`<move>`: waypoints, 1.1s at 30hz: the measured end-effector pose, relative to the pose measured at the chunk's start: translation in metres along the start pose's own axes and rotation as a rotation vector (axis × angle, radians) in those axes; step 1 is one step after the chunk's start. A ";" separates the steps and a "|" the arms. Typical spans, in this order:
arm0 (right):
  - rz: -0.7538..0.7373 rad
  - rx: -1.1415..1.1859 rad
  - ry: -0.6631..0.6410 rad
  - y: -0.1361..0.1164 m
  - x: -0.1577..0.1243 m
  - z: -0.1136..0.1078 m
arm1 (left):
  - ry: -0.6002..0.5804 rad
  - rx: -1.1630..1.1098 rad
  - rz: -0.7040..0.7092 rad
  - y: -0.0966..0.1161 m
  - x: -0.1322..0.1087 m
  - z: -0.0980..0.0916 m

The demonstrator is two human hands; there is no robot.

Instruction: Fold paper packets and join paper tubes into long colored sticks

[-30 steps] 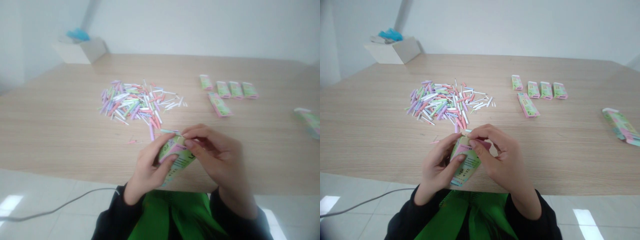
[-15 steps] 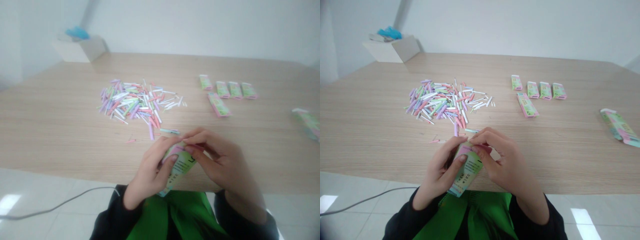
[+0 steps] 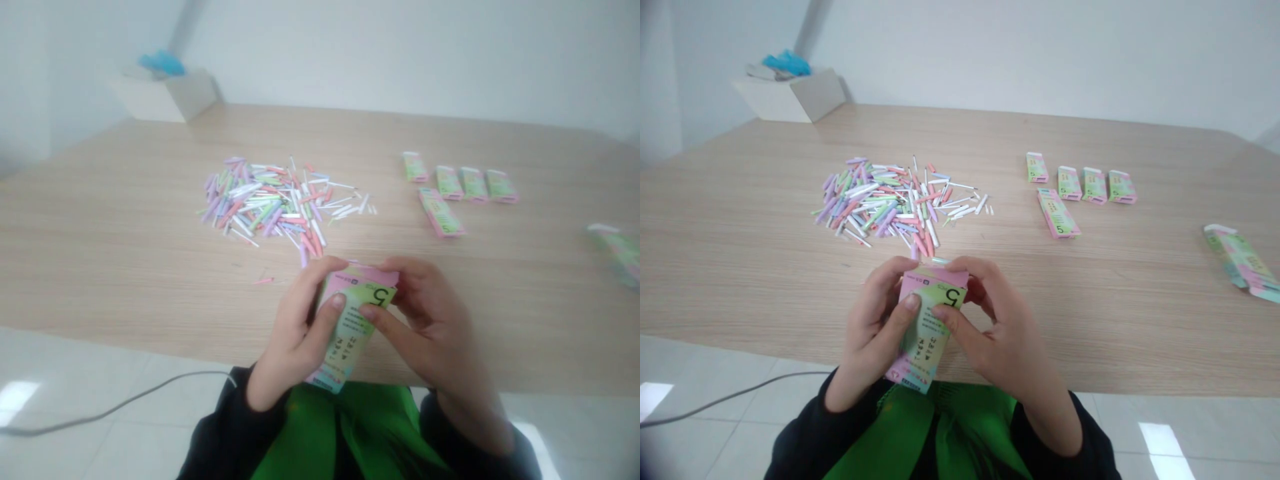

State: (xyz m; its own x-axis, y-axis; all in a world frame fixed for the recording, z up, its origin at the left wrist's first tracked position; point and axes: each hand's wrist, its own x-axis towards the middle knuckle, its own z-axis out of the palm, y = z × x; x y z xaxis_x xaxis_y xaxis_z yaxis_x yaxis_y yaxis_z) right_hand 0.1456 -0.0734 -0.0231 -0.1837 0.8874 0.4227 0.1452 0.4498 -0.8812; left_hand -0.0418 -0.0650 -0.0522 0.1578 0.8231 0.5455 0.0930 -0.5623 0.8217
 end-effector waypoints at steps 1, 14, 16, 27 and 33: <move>-0.003 0.014 0.020 0.001 -0.002 0.002 | 0.001 -0.003 -0.002 0.000 0.000 0.000; -0.038 0.064 0.092 0.005 -0.002 0.009 | -0.001 -0.037 -0.033 0.001 -0.002 -0.001; -0.040 0.068 0.088 0.008 -0.002 0.009 | -0.005 -0.023 -0.030 0.001 -0.001 -0.001; -0.013 -0.441 0.009 -0.013 -0.011 -0.052 | -0.189 -0.140 -0.012 0.000 -0.002 0.010; -0.052 -0.671 0.716 0.014 0.025 -0.196 | -0.117 -0.050 -0.058 -0.004 0.007 0.000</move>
State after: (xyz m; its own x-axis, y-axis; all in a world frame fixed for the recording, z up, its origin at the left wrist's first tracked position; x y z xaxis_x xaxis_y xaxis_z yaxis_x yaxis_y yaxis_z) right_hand 0.3339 -0.0249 0.0164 0.3948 0.6165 0.6813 0.7166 0.2574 -0.6482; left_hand -0.0406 -0.0574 -0.0516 0.2677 0.8374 0.4765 0.0564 -0.5073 0.8599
